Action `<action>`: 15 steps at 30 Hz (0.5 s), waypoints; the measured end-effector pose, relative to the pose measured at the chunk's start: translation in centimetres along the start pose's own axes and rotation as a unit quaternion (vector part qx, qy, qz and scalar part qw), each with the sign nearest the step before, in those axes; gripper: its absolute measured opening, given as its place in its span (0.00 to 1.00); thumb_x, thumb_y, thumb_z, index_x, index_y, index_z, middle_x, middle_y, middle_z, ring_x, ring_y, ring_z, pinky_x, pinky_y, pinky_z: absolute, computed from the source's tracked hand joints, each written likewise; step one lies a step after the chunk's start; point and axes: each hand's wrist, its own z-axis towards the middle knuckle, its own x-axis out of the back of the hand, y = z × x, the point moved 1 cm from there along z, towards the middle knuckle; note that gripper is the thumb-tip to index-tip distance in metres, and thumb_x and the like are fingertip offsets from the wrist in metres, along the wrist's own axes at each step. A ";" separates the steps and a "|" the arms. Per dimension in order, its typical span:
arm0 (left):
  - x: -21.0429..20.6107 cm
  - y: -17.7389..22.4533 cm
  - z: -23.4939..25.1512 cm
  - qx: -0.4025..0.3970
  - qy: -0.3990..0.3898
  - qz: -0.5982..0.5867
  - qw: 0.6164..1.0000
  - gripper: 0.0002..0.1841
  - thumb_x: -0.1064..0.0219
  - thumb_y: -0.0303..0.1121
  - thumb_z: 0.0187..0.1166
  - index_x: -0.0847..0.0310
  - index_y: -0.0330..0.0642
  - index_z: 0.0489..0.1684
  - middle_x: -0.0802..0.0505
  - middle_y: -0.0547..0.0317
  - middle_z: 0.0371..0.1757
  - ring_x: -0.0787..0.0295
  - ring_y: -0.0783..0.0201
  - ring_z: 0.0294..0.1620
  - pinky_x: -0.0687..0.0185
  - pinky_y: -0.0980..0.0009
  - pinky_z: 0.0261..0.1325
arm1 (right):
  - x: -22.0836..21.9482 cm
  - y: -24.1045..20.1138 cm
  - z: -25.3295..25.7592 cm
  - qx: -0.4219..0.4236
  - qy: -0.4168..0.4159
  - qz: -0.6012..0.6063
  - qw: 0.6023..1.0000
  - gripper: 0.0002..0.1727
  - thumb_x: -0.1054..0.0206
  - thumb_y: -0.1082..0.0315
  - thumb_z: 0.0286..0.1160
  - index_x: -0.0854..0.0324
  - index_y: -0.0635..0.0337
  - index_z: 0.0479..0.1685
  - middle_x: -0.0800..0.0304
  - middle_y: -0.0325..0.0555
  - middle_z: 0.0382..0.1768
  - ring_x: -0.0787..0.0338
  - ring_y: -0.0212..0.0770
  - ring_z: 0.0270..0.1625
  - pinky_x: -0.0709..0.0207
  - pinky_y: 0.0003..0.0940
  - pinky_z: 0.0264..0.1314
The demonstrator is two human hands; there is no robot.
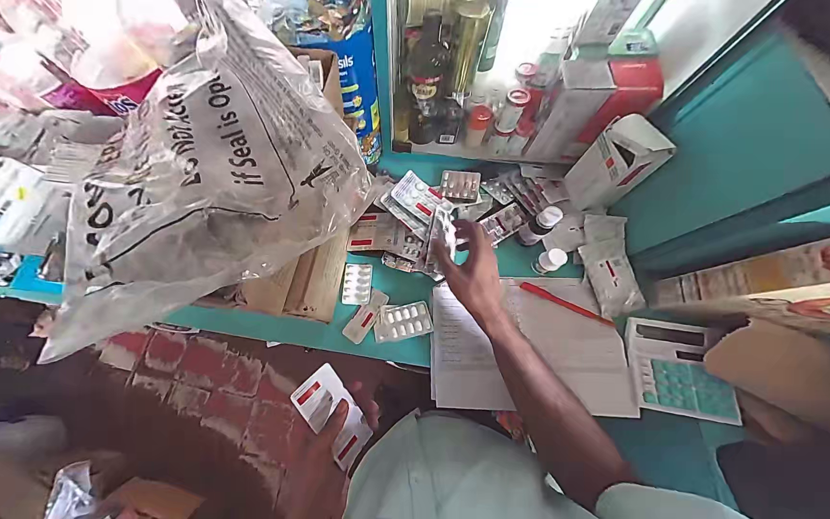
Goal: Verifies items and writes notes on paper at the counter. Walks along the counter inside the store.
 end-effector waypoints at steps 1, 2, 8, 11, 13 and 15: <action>-0.2 0.0 -0.2 -0.005 0.011 0.002 1.000 0.21 0.32 0.40 0.81 0.20 0.34 0.65 0.05 0.38 0.45 0.03 0.48 0.43 0.06 0.54 0.50 | -0.6 -0.4 0.8 -0.013 0.001 -0.098 0.995 0.46 0.21 0.41 0.63 0.30 0.56 0.80 0.21 0.63 0.67 0.13 0.62 0.59 0.17 0.61 0.50; -0.3 0.0 -0.3 -0.012 0.028 0.005 1.000 0.21 0.31 0.39 0.80 0.21 0.35 0.65 0.04 0.38 0.45 0.03 0.48 0.43 0.05 0.55 0.49 | -1.2 -0.8 1.4 -0.038 -0.011 -0.160 0.986 0.57 0.19 0.34 0.55 0.36 0.55 0.86 0.25 0.68 0.70 0.16 0.68 0.62 0.18 0.66 0.50; 0.3 0.2 -0.8 -0.029 0.048 0.002 0.998 0.21 0.29 0.41 0.79 0.20 0.38 0.64 0.04 0.43 0.49 0.03 0.50 0.45 0.06 0.54 0.51 | 1.8 -1.5 3.0 -0.081 -0.069 -0.175 0.979 0.45 0.26 0.64 0.69 0.45 0.61 0.88 0.13 0.70 0.55 0.10 0.70 0.51 0.19 0.71 0.51; 0.8 0.2 -0.8 -0.033 0.044 0.012 0.998 0.17 0.35 0.39 0.84 0.20 0.38 0.64 0.03 0.45 0.47 0.03 0.51 0.45 0.06 0.56 0.51 | 5.5 0.4 3.7 -0.075 -0.045 -0.099 0.991 0.41 0.36 0.77 0.75 0.46 0.54 0.91 0.10 0.63 0.52 0.08 0.61 0.45 0.16 0.63 0.48; 1.6 -0.2 -0.4 -0.032 0.018 0.010 0.999 0.18 0.36 0.40 0.85 0.22 0.38 0.65 0.04 0.43 0.47 0.04 0.50 0.46 0.06 0.55 0.53 | 6.6 1.7 3.9 -0.088 -0.044 -0.021 0.995 0.41 0.38 0.80 0.75 0.46 0.50 0.91 0.09 0.57 0.52 0.09 0.51 0.40 0.15 0.52 0.42; 1.4 -0.3 -0.3 -0.029 0.020 0.005 0.999 0.18 0.37 0.40 0.85 0.21 0.38 0.64 0.04 0.42 0.47 0.03 0.49 0.45 0.06 0.54 0.52 | 6.8 2.5 3.6 -0.086 -0.034 0.050 0.994 0.41 0.36 0.80 0.76 0.45 0.50 0.90 0.08 0.54 0.53 0.10 0.46 0.37 0.16 0.46 0.38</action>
